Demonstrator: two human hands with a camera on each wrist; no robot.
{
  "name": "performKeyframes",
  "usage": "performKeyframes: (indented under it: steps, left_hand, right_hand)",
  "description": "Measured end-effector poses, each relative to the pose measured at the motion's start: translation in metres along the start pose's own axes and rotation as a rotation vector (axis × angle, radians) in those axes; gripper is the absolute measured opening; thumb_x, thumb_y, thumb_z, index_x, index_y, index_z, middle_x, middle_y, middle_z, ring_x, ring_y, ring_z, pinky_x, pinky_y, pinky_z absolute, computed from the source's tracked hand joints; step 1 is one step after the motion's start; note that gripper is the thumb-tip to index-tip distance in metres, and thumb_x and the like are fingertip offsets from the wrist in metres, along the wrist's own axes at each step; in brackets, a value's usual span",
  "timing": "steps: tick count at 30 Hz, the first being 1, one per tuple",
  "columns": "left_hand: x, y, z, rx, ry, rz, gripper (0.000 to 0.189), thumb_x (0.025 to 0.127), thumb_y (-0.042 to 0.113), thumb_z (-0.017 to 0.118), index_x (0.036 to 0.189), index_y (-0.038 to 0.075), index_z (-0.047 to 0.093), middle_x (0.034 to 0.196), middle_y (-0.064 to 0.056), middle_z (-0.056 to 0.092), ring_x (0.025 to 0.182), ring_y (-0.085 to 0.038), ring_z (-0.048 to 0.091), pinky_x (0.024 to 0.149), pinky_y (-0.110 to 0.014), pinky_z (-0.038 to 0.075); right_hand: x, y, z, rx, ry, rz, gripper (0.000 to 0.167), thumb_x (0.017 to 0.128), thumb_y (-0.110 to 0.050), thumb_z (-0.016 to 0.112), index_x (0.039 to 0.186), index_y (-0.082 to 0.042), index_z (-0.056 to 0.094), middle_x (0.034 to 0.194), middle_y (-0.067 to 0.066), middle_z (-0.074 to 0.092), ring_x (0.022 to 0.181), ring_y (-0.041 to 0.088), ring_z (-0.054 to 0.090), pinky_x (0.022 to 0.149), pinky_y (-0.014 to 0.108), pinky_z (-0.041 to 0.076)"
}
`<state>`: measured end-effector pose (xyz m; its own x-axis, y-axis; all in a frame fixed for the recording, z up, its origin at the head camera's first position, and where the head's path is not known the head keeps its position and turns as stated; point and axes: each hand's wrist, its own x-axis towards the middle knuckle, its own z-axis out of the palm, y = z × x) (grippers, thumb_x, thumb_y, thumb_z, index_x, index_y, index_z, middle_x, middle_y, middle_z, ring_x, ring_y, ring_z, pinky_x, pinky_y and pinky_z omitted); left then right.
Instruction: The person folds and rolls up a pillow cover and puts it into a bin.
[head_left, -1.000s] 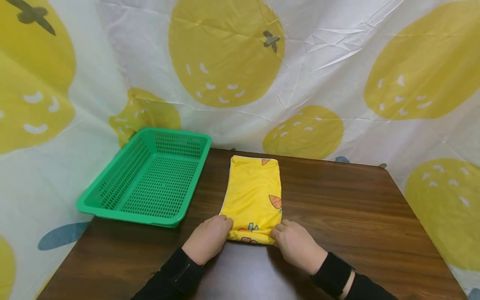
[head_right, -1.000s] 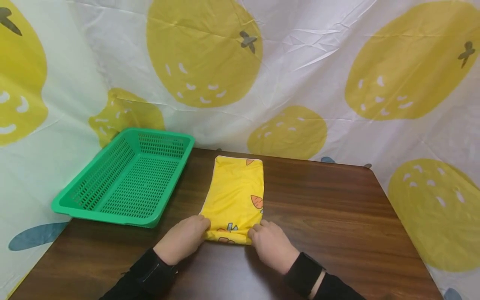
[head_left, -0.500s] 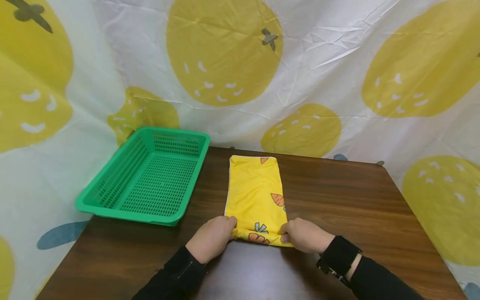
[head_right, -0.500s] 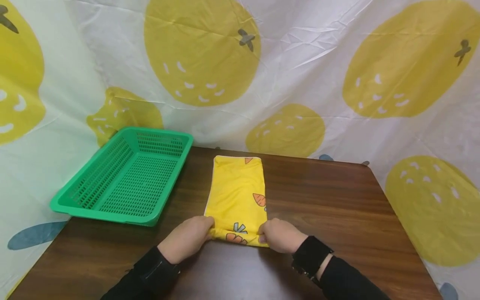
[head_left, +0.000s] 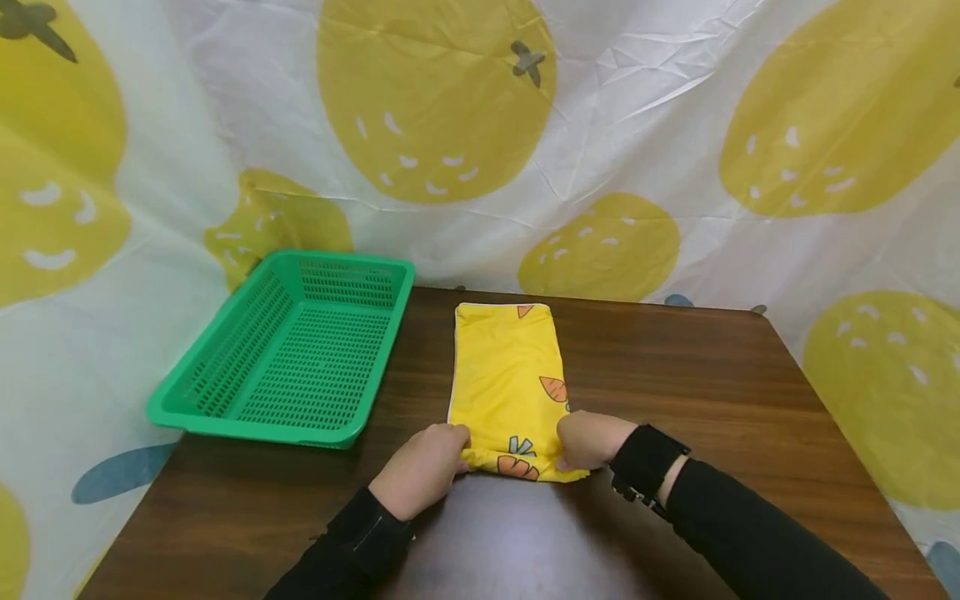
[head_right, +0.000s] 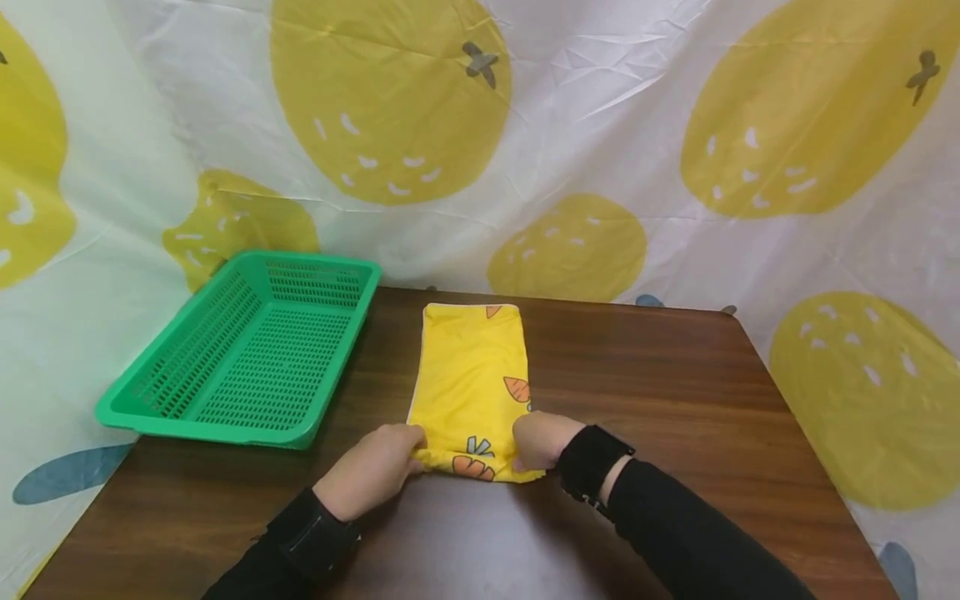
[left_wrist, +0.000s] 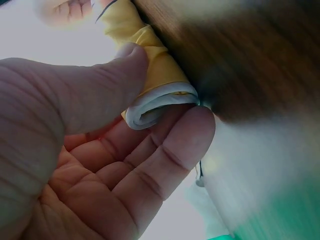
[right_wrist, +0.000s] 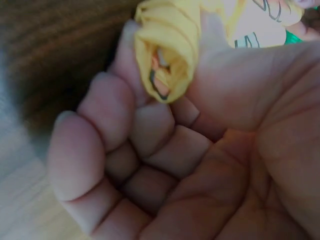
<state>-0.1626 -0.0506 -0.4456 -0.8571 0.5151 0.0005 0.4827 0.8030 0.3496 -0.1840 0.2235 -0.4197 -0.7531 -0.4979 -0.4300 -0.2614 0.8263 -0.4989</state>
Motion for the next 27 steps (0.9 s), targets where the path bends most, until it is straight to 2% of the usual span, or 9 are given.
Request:
performKeyframes:
  steps: [1,2,3,5,7,13,21,27]
  left_hand:
    - [0.0,0.0,0.0,-0.004,-0.002,-0.004,0.018,0.093,0.016,0.084,0.095,0.01,0.067,0.079,0.001,0.059,0.07,-0.014,0.053,0.066,-0.032,0.048]
    - [0.0,-0.001,0.0,-0.007,-0.003,-0.007,0.018,0.093,0.016,0.084,0.095,0.01,0.068,0.079,0.001,0.059,0.07,-0.014,0.053,0.066,-0.032,0.048]
    - [0.0,-0.001,0.001,-0.014,-0.003,-0.011,0.018,0.093,0.016,0.084,0.095,0.01,0.067,0.079,0.001,0.059,0.07,-0.014,0.053,0.066,-0.032,0.048]
    - [0.0,-0.002,0.0,-0.031,-0.004,-0.024,0.017,0.093,0.017,0.084,0.094,0.01,0.068,0.079,0.0,0.059,0.07,-0.015,0.053,0.066,-0.033,0.048]
    - [0.0,-0.002,0.0,-0.044,-0.002,-0.037,0.017,0.093,0.017,0.084,0.094,0.009,0.068,0.079,0.0,0.058,0.07,-0.015,0.053,0.067,-0.033,0.048]
    - [0.002,-0.004,-0.002,-0.055,0.035,-0.036,0.017,0.094,0.02,0.083,0.093,0.008,0.071,0.079,-0.001,0.058,0.072,-0.017,0.052,0.068,-0.034,0.048]
    - [0.0,-0.005,0.0,-0.072,0.055,-0.029,0.015,0.094,0.02,0.082,0.094,0.007,0.074,0.08,-0.001,0.06,0.073,-0.017,0.053,0.07,-0.035,0.048]
    - [0.0,-0.003,0.0,-0.066,0.049,-0.049,0.014,0.096,0.021,0.08,0.095,0.007,0.075,0.08,-0.002,0.061,0.073,-0.018,0.053,0.071,-0.035,0.049]
  right_hand:
    - [0.002,-0.007,-0.002,-0.133,0.001,0.09,0.029,0.097,-0.019,0.078,0.093,0.006,0.064,0.074,-0.002,0.051,0.07,0.014,0.049,0.07,0.028,0.041]
    - [0.005,-0.01,-0.003,-0.164,-0.013,0.134,0.029,0.096,-0.02,0.079,0.094,0.005,0.065,0.075,0.002,0.053,0.072,0.018,0.051,0.072,0.032,0.042]
    - [0.008,-0.015,-0.005,-0.281,-0.008,0.187,0.029,0.092,-0.025,0.084,0.089,-0.002,0.067,0.072,0.004,0.052,0.069,0.021,0.051,0.071,0.034,0.041]
    - [0.012,-0.019,-0.007,-0.309,-0.038,0.234,0.029,0.092,-0.026,0.084,0.09,-0.002,0.068,0.072,0.005,0.053,0.071,0.023,0.052,0.072,0.037,0.042]
    - [0.014,-0.021,-0.009,-0.314,-0.063,0.26,0.028,0.092,-0.027,0.084,0.089,-0.004,0.068,0.071,0.005,0.052,0.069,0.022,0.052,0.071,0.036,0.042]
    - [0.018,-0.02,-0.015,-0.301,-0.102,0.267,0.029,0.093,-0.029,0.082,0.088,-0.004,0.067,0.07,0.003,0.053,0.065,0.02,0.052,0.065,0.033,0.042]
    - [0.019,-0.015,-0.016,-0.261,-0.119,0.284,0.031,0.093,-0.031,0.083,0.09,-0.005,0.066,0.071,0.004,0.054,0.064,0.02,0.053,0.063,0.032,0.043]
    - [0.019,-0.01,-0.016,-0.24,-0.107,0.285,0.034,0.09,-0.034,0.086,0.089,-0.005,0.068,0.07,0.003,0.054,0.063,0.019,0.052,0.063,0.031,0.041]
